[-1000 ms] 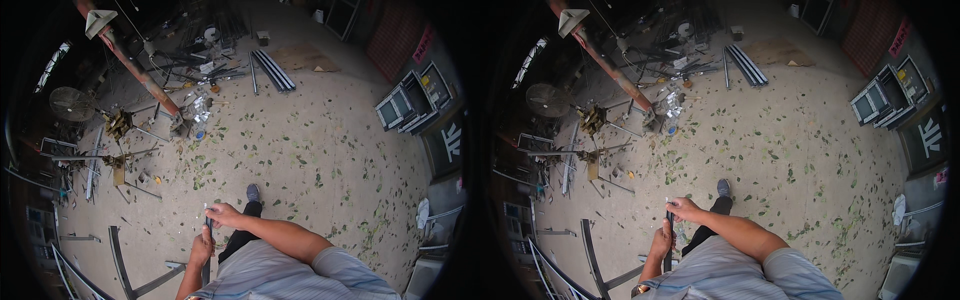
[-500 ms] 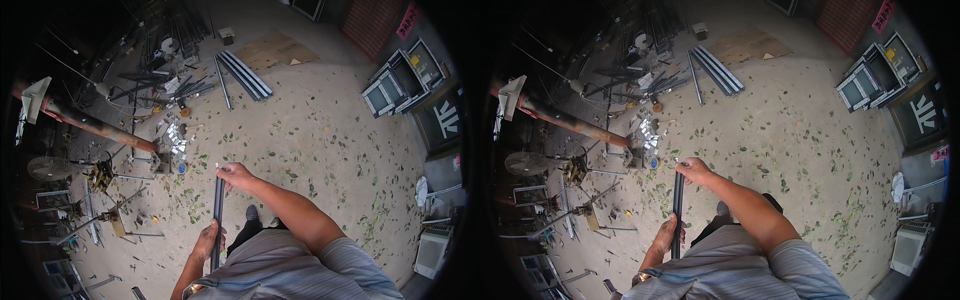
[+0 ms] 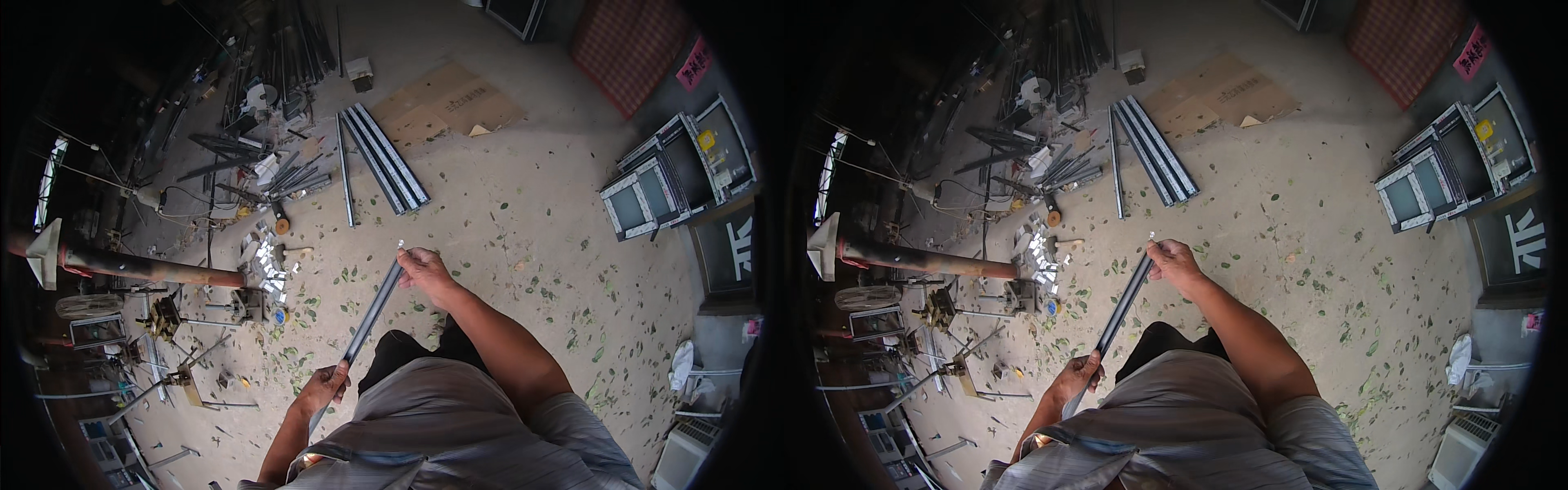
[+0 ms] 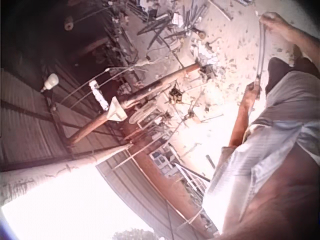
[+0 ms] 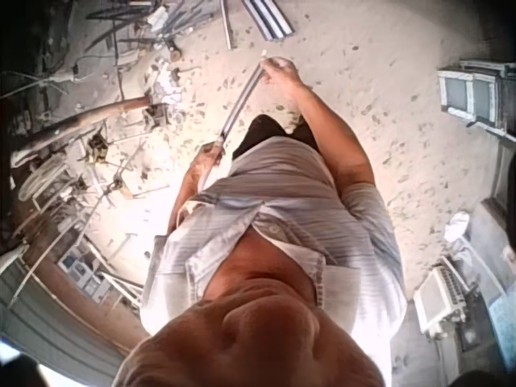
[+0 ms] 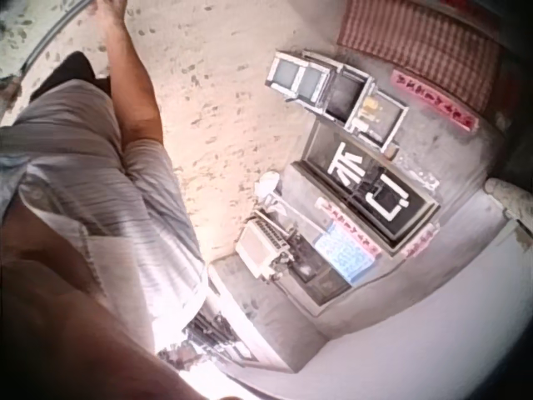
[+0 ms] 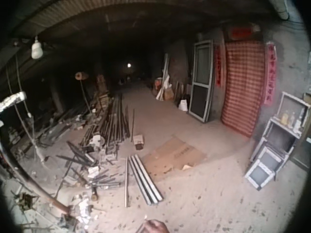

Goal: The person assembles aluminum window frame profiles by hand, aligning and fitting multiple pieces into a rectangular frame on a workbench. The person repeatedly adjusts and repositions the profiles to ensure proper alignment and fit.

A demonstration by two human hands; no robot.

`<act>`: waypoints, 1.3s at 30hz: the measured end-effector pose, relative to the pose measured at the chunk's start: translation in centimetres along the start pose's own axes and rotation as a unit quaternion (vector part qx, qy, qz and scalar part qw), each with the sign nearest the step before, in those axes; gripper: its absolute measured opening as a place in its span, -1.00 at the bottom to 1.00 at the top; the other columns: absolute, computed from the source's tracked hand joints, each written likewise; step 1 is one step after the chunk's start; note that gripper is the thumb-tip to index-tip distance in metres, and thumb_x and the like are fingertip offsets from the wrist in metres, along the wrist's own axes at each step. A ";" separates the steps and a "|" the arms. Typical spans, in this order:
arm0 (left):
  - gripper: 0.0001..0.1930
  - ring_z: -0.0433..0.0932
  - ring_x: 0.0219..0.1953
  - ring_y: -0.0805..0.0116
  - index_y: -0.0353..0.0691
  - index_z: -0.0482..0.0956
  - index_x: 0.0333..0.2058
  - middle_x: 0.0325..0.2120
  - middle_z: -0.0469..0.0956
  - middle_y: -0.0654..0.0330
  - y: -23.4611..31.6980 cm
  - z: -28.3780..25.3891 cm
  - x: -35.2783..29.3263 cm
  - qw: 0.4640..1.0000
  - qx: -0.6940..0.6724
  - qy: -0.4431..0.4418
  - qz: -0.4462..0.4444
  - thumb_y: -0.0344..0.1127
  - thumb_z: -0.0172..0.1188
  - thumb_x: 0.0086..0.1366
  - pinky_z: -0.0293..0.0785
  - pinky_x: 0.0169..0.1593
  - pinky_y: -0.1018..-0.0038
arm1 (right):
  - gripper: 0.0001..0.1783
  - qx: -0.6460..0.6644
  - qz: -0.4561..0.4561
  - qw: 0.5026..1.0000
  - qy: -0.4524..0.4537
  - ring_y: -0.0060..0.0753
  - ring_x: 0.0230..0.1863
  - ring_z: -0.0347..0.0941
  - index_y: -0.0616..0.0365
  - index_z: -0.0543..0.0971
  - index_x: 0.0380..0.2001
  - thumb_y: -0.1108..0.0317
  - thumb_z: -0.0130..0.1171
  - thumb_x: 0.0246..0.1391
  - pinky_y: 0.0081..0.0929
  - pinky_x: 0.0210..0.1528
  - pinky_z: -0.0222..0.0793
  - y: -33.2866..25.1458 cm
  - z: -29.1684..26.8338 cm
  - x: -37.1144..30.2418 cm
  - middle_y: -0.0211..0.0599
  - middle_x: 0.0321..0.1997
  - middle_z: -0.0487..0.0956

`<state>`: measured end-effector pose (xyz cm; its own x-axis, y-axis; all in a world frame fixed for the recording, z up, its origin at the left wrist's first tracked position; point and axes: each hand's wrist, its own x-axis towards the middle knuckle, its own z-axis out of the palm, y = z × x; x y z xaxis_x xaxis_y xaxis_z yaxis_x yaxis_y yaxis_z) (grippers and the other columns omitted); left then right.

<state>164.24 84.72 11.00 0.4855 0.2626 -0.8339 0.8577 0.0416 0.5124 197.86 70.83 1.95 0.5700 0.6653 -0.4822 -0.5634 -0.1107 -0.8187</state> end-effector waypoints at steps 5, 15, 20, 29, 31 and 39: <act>-0.20 0.43 -0.57 0.45 -0.22 0.56 -0.42 -0.62 0.44 0.30 12.2 1.4 6.4 1.000 -0.006 0.001 0.028 0.55 0.08 0.49 0.38 -0.43 0.43 | -0.43 0.055 -0.011 0.997 0.044 -0.51 -0.35 0.63 0.22 0.66 -0.08 -0.17 0.36 0.42 -0.37 -0.18 0.75 -8.4 -6.8 6.7 -0.39 -0.29 0.64; -0.24 0.29 -0.54 0.52 -0.16 0.52 -0.44 -0.61 0.37 0.37 29.8 2.4 28.5 0.995 -0.035 0.034 0.086 0.54 0.12 0.48 0.27 -0.43 0.44 | -0.65 -0.101 0.042 0.990 0.092 -0.54 -0.30 0.64 0.28 0.66 0.03 0.17 0.30 0.45 -0.48 -0.20 0.69 -13.3 -26.9 20.3 -0.34 -0.22 0.69; -0.32 0.24 -0.54 0.58 -0.11 0.46 -0.47 -0.63 0.31 0.45 43.8 0.2 34.3 0.990 -0.046 0.059 0.121 0.42 0.08 0.58 0.20 -0.45 0.45 | -0.73 -0.210 0.149 0.933 0.249 -0.39 -0.34 0.67 0.19 0.66 -0.07 0.19 0.26 0.39 -0.36 -0.27 0.69 -11.8 -44.8 19.9 -0.21 -0.25 0.73; -0.22 0.34 -0.55 0.52 -0.16 0.47 -0.40 -0.58 0.36 0.37 62.4 -5.4 44.3 0.976 -0.127 0.093 0.148 0.58 0.07 0.47 0.34 -0.44 0.47 | -0.84 -0.258 0.178 0.914 0.259 -0.33 -0.52 0.56 0.08 0.62 -0.38 0.32 0.20 0.32 -0.24 -0.45 0.51 -10.7 -58.0 23.4 -0.27 -0.44 0.66; -0.23 0.34 -0.55 0.52 -0.15 0.47 -0.40 -0.59 0.36 0.37 63.5 -5.7 46.5 0.974 -0.117 0.134 0.142 0.57 0.07 0.47 0.33 -0.45 0.46 | -0.74 -0.191 0.181 0.934 0.240 -0.40 -0.34 0.60 0.06 0.66 -0.46 0.23 0.25 0.33 -0.17 -0.22 0.52 -14.9 -55.6 29.3 -0.32 -0.41 0.70; -0.22 0.41 -0.57 0.50 -0.16 0.48 -0.39 -0.60 0.40 0.35 70.1 -5.2 53.6 0.960 -0.106 0.231 0.115 0.58 0.02 0.48 0.39 -0.47 0.45 | -0.75 -0.165 0.165 0.956 0.179 -0.40 -0.45 0.60 0.14 0.62 -0.17 0.17 0.26 0.37 -0.39 -0.40 0.57 -37.2 -62.1 54.0 -0.23 -0.34 0.69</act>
<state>249.45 106.76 3.31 0.4891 0.6856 -0.5392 0.6594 0.1139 0.7431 286.72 65.00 -12.98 0.5952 0.2663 -0.7581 -0.5621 -0.5362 -0.6297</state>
